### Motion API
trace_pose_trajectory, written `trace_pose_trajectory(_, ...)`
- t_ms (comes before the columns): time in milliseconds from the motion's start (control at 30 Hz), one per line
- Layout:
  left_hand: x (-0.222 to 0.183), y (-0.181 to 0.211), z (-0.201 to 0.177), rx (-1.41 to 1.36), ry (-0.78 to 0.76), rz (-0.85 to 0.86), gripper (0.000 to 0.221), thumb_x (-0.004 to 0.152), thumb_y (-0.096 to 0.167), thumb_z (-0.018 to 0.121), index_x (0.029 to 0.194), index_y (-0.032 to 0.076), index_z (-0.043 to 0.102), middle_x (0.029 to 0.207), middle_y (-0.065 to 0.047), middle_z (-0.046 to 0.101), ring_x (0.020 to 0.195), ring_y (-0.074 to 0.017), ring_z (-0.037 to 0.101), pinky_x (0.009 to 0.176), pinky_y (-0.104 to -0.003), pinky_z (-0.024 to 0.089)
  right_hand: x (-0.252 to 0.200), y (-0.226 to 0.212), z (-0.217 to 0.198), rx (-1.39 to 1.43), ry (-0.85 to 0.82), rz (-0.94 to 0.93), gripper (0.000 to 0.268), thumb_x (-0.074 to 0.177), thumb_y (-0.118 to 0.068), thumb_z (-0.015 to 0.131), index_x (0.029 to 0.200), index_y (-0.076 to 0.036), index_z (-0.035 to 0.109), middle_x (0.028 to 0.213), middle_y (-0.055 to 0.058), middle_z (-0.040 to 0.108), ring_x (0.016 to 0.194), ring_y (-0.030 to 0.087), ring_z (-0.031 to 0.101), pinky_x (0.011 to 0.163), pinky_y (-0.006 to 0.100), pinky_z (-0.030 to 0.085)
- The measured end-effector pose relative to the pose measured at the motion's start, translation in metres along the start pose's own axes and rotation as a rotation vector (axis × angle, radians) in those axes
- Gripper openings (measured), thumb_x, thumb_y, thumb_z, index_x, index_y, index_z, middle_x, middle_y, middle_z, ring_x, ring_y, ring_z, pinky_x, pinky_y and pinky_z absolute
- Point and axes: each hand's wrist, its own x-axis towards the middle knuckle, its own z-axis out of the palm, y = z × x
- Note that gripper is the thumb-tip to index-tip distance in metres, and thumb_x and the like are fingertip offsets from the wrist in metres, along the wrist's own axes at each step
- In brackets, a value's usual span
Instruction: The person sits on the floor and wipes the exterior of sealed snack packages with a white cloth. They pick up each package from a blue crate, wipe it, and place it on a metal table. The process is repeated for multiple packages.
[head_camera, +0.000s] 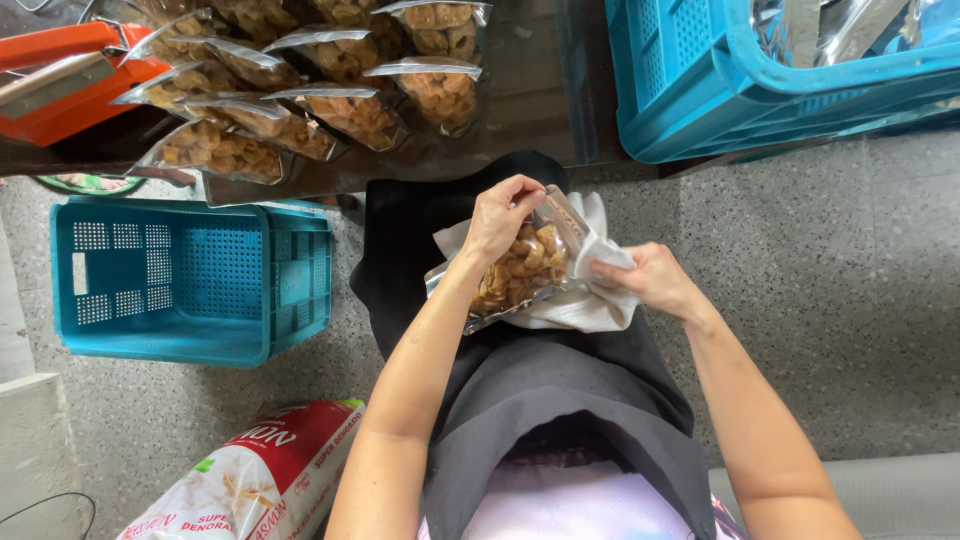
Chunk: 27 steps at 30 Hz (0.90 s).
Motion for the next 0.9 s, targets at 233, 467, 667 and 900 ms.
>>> trace_pose_trajectory(233,-0.007,-0.021,0.013,0.005,-0.009,0.102,0.017,0.095,0.009,0.068,0.110,0.005,0.073,0.091,0.000,0.073,0.083,-0.0070,0.065,0.076,-0.025,0.054,0.035,-0.026,0.005,-0.308,0.151,-0.096,0.031,0.091,-0.035,0.073,0.102,-0.007,0.081,0.076,0.008,0.076,0.072,0.011,0.070,0.069,0.030,0.054)
trace_pose_trajectory(467,-0.009,-0.022,0.000,-0.057,0.114,0.040,0.017,0.100,0.004,0.062,0.113,0.005,0.073,0.100,-0.003,0.076,0.091,-0.0097,0.068,0.084,-0.026,0.056,0.076,-0.054,0.032,-0.191,0.207,-0.224,0.027,0.091,-0.031,0.074,0.102,-0.007,0.079,0.083,0.008,0.077,0.079,0.013,0.072,0.071,0.031,0.055)
trace_pose_trajectory(667,-0.005,-0.003,-0.006,0.000,0.108,0.018,0.017,0.099,0.008,0.064,0.112,0.003,0.073,0.099,-0.003,0.075,0.086,-0.0090,0.065,0.079,-0.025,0.055,0.016,-0.005,0.003,-0.339,0.039,-0.120,0.025,0.093,-0.033,0.070,0.109,-0.017,0.080,0.101,0.007,0.080,0.090,0.020,0.077,0.083,0.035,0.059)
trace_pose_trajectory(900,-0.005,0.016,0.003,0.075,0.083,-0.033,0.043,0.085,0.036,0.080,0.114,0.004,0.071,0.099,-0.008,0.072,0.089,-0.0127,0.066,0.080,-0.029,0.055,-0.045,0.026,-0.057,0.287,0.483,-0.244,0.043,0.100,-0.020,0.069,0.139,-0.005,0.060,0.126,0.010,0.068,0.113,0.017,0.066,0.100,0.034,0.053)
